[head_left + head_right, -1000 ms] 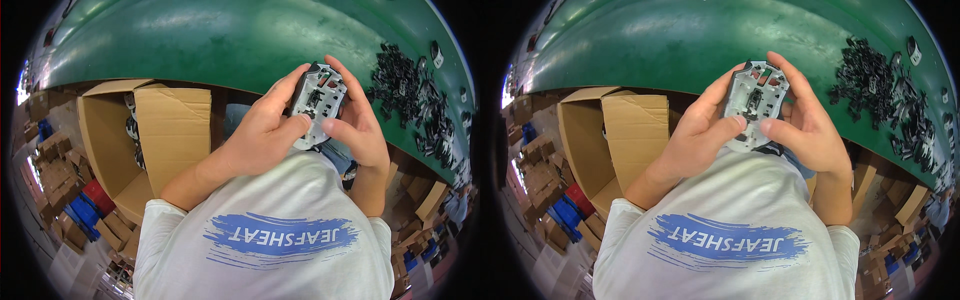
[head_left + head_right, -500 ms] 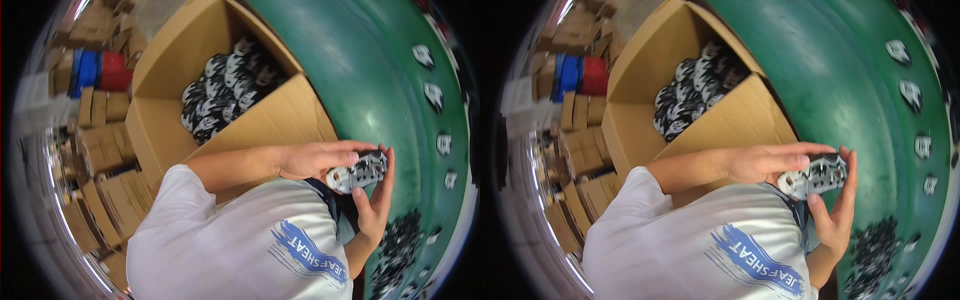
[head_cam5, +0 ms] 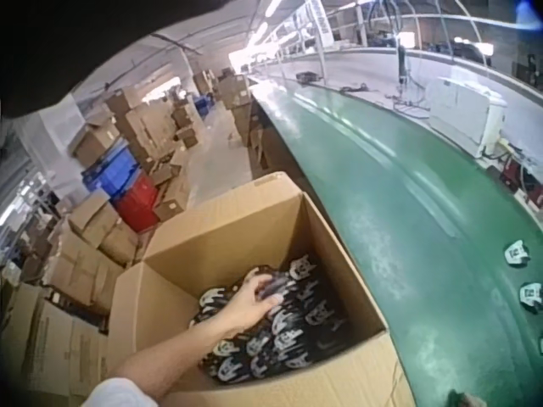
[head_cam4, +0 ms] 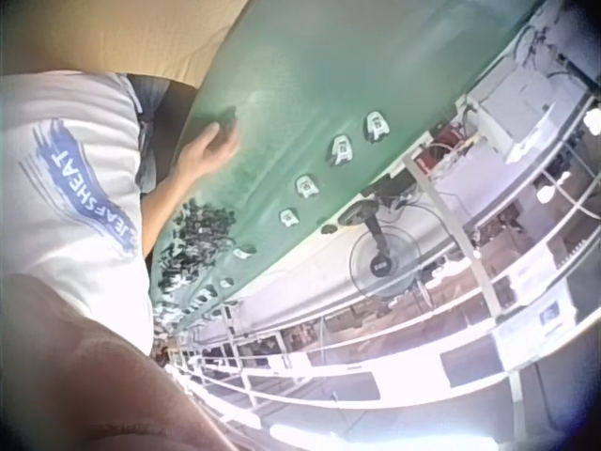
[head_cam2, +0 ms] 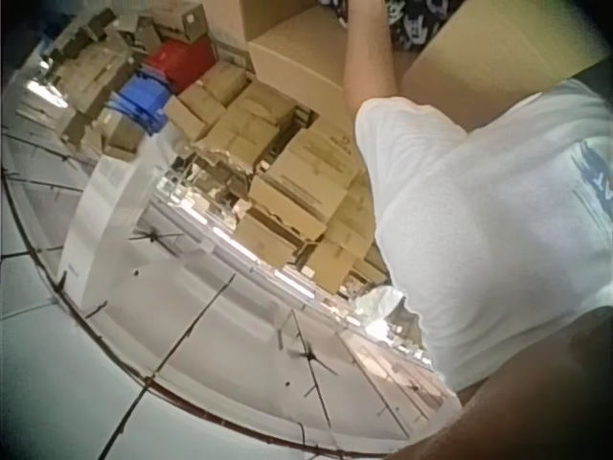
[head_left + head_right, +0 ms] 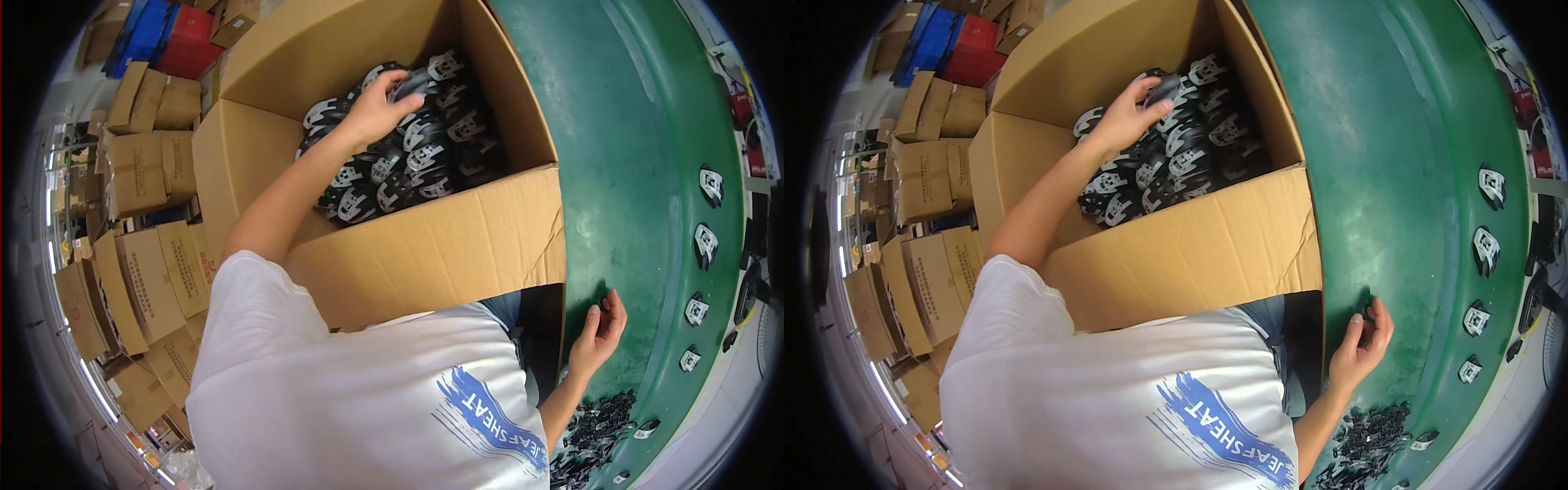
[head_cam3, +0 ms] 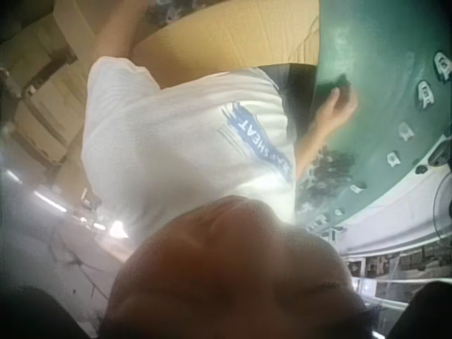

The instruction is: The person assembles computer mouse casings by inserting small plastic components into each shell by hand, repeatedly taking pieces from and placing them into a cardboard box.

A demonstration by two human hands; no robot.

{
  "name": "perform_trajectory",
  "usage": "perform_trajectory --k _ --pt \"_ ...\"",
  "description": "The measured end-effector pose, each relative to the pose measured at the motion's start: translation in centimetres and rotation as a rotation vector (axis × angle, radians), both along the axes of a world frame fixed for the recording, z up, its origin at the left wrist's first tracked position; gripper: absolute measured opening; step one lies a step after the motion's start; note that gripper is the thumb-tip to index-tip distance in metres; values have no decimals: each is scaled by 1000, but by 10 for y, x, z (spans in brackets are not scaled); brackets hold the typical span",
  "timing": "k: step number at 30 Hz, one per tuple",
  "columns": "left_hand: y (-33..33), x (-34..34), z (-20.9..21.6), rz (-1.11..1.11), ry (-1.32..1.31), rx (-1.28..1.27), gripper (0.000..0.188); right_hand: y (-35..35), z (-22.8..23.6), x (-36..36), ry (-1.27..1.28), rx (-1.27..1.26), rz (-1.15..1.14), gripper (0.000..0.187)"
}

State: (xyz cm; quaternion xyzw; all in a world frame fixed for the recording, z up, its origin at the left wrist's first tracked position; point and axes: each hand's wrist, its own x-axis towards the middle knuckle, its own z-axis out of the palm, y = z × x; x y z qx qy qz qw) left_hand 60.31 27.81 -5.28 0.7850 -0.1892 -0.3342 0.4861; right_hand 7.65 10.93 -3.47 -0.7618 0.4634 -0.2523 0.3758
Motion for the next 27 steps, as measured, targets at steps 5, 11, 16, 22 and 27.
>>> perform_trajectory --k 5,11,16,22,27 --pt "-21 -44 -42 -483 -417 271 70 3 2 13 130 -143 -51 32" --pt "-53 -93 -80 -678 -771 218 71 6 0 13 117 -207 -51 27" --pt "-75 -97 -121 -682 -795 226 78 4 -2 15 105 -206 -46 25" --pt "-76 -104 -135 -635 -920 59 78 1 6 3 105 -218 -26 28" --pt "-59 -75 -87 -507 -822 80 64 17 27 -21 99 -126 53 35"
